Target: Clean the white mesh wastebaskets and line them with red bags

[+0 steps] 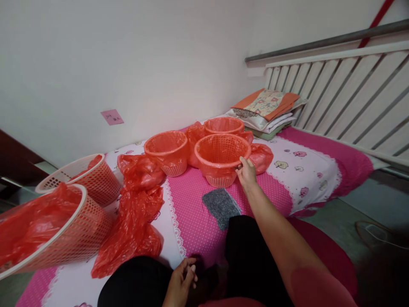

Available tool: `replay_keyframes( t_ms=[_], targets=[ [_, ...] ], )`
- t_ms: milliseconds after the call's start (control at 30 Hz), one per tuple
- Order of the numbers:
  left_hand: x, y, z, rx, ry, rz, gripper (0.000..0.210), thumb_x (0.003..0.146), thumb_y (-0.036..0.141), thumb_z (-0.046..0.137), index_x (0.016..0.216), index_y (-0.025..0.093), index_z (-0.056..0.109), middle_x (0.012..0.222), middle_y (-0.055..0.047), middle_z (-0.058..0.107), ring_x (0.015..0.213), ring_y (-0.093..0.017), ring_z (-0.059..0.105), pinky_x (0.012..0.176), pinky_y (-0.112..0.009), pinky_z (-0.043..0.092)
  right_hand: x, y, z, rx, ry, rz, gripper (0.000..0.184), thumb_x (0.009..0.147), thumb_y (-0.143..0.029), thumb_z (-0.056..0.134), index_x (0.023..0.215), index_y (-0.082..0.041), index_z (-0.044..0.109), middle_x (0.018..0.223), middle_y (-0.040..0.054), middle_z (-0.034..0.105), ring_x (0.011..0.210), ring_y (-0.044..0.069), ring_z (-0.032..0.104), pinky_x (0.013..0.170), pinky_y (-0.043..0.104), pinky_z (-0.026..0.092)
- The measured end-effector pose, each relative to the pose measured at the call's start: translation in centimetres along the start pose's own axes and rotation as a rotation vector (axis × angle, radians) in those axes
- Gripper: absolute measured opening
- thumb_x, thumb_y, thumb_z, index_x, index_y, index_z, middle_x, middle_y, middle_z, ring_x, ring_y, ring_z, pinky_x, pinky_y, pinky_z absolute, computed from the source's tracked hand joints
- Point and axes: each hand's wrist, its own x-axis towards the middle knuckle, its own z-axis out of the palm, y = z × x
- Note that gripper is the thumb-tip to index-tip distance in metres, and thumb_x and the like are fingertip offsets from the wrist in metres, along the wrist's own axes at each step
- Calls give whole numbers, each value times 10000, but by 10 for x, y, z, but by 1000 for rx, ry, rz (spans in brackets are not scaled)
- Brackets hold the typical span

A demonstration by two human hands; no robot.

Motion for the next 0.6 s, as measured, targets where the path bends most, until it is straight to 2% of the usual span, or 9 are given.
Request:
replay_keyframes(
  t_ms=[233,400,600],
  targets=[
    [1,-6,-2,-4,3,-5,872,656,924,704,1044,146,777,669,-31,649,599,-188,590,622,-326,460,-2,5,-6,20,-1,1,497,689,-415,890,703,-250,421,524,-122,478,524,84,496,609,230,539],
    [2,-14,-1,-3,-13,-18,880,655,931,700,1042,145,769,665,-25,646,596,-183,586,626,-324,464,-2,9,-3,43,6,-9,532,715,-420,897,689,-248,394,524,-125,465,518,78,493,627,224,552],
    [4,-22,-5,29,-22,-19,883,658,960,664,1024,165,777,676,-20,650,614,-184,586,624,-320,470,-4,11,-4,36,-24,48,486,762,-401,901,682,-243,448,554,-95,516,555,95,560,631,235,570]
  ],
)
